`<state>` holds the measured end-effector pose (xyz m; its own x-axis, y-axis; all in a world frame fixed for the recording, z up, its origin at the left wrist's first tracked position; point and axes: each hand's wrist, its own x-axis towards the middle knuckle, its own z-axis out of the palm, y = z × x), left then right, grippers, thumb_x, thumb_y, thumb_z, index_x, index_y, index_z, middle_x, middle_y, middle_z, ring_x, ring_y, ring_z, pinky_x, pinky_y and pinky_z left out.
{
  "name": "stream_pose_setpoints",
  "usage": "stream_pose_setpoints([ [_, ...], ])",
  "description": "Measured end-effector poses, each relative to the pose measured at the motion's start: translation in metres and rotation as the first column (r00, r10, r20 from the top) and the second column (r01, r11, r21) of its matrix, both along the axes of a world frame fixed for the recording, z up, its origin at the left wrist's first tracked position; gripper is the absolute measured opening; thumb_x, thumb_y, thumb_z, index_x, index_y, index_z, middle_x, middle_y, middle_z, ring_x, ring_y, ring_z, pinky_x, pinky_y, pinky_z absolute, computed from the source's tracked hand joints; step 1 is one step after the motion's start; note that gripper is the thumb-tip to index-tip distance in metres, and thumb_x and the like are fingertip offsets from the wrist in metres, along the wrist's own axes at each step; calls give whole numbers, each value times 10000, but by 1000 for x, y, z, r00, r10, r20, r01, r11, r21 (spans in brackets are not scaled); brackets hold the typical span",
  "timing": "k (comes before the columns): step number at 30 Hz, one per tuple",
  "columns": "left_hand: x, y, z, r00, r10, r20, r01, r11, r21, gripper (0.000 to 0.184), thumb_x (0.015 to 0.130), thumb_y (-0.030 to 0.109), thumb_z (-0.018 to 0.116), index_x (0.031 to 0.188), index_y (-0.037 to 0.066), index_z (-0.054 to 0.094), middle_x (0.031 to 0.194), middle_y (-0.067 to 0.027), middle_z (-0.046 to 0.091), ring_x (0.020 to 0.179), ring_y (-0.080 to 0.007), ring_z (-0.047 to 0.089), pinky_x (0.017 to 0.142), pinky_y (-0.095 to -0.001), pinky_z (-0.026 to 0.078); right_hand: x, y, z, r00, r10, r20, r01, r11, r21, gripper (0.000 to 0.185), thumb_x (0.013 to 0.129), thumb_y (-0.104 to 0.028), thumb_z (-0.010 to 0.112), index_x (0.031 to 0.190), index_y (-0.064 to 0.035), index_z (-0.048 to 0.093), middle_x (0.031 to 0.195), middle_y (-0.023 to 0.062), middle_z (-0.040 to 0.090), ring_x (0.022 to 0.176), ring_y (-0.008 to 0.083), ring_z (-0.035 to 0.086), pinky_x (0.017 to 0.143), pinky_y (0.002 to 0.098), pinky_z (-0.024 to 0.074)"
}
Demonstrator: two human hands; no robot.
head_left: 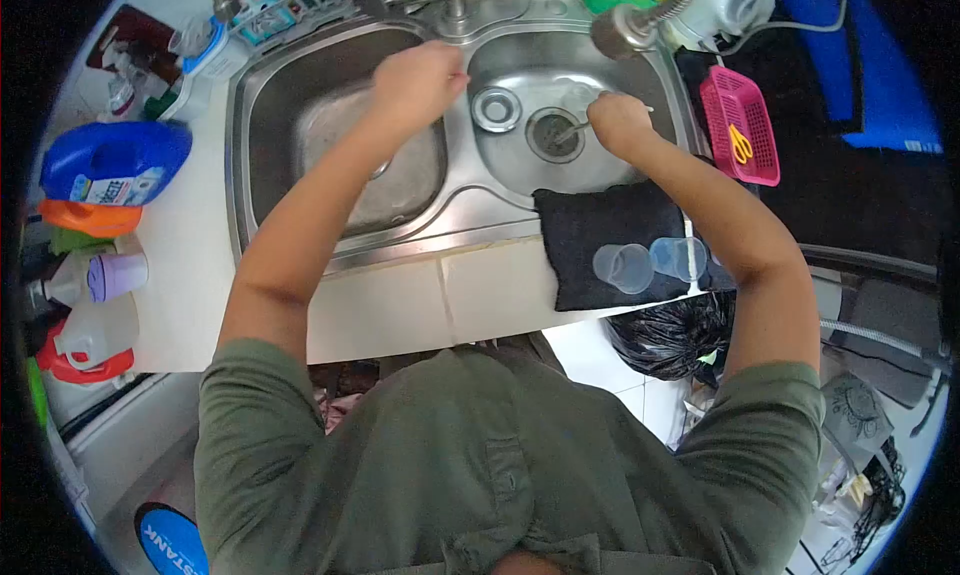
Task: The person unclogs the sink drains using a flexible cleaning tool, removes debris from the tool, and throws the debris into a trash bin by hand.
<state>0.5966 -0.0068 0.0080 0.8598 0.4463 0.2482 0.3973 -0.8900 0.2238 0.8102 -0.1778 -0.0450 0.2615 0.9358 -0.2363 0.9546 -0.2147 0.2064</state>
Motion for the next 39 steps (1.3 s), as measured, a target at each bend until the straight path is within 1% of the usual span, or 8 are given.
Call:
stream_pose_setpoints([
  [4, -83, 21, 0, 984, 158, 81, -149, 983, -108, 202, 730, 280, 585, 811, 95, 586, 829, -72, 593, 710, -272, 576, 618, -375, 451, -14, 14, -15, 993, 108, 48, -106, 994, -37, 119, 692, -62, 522, 723, -22, 629, 848, 145, 591, 811, 286, 595, 680, 377, 488],
  [5, -100, 23, 0, 983, 168, 77, -159, 981, -113, 202, 730, 280, 585, 811, 95, 586, 829, -72, 593, 710, -272, 576, 618, -375, 451, -16, 17, -21, 988, 119, 99, -114, 992, -47, 120, 692, -78, 539, 750, -56, 642, 850, 125, 603, 827, 262, 593, 682, 360, 488],
  [7, -130, 25, 2, 950, 309, -34, -310, 931, -195, 210, 736, 275, 587, 843, 94, 598, 860, -64, 602, 673, -257, 573, 603, -356, 446, -15, 26, -27, 979, 138, 149, -130, 990, -59, 130, 692, -94, 557, 776, -91, 655, 852, 106, 616, 843, 239, 591, 684, 343, 487],
  [10, -162, 27, -2, 913, 401, -70, -406, 881, -243, 208, 744, 265, 584, 851, 88, 602, 871, -61, 606, 630, -238, 564, 584, -339, 439, -16, 34, -27, 972, 178, 154, -175, 984, -36, 119, 691, -98, 561, 766, -86, 653, 834, 109, 613, 808, 240, 598, 681, 343, 484],
  [13, -184, 34, -14, 910, 413, -46, -412, 884, -219, 209, 745, 262, 585, 851, 83, 605, 858, -63, 605, 604, -218, 556, 572, -331, 435, -22, 31, -24, 961, 266, 80, -262, 963, -58, 115, 696, -99, 553, 755, -72, 649, 840, 120, 612, 779, 250, 603, 671, 347, 489],
  [18, -192, 36, -19, 889, 450, -81, -455, 852, -259, 207, 744, 260, 587, 850, 83, 606, 853, -63, 606, 603, -219, 554, 570, -330, 434, -14, 33, -29, 988, 79, 129, -74, 996, -47, 126, 706, -96, 538, 753, -47, 643, 850, 132, 610, 797, 276, 603, 665, 362, 500],
  [27, -190, 43, -21, 887, 450, -106, -461, 842, -280, 218, 745, 268, 587, 851, 79, 607, 849, -72, 612, 629, -226, 559, 594, -336, 438, -11, 30, -29, 996, -3, 91, 11, 996, -87, 135, 709, -82, 527, 764, -32, 640, 865, 147, 606, 824, 290, 598, 674, 371, 499],
  [39, -186, 49, -30, 890, 445, -104, -456, 855, -247, 221, 757, 284, 574, 854, 88, 608, 864, -70, 610, 679, -231, 578, 619, -344, 445, -16, 23, -42, 991, 87, 101, -85, 996, -28, 104, 682, -65, 542, 726, -27, 629, 850, 145, 586, 788, 295, 589, 680, 357, 490],
])
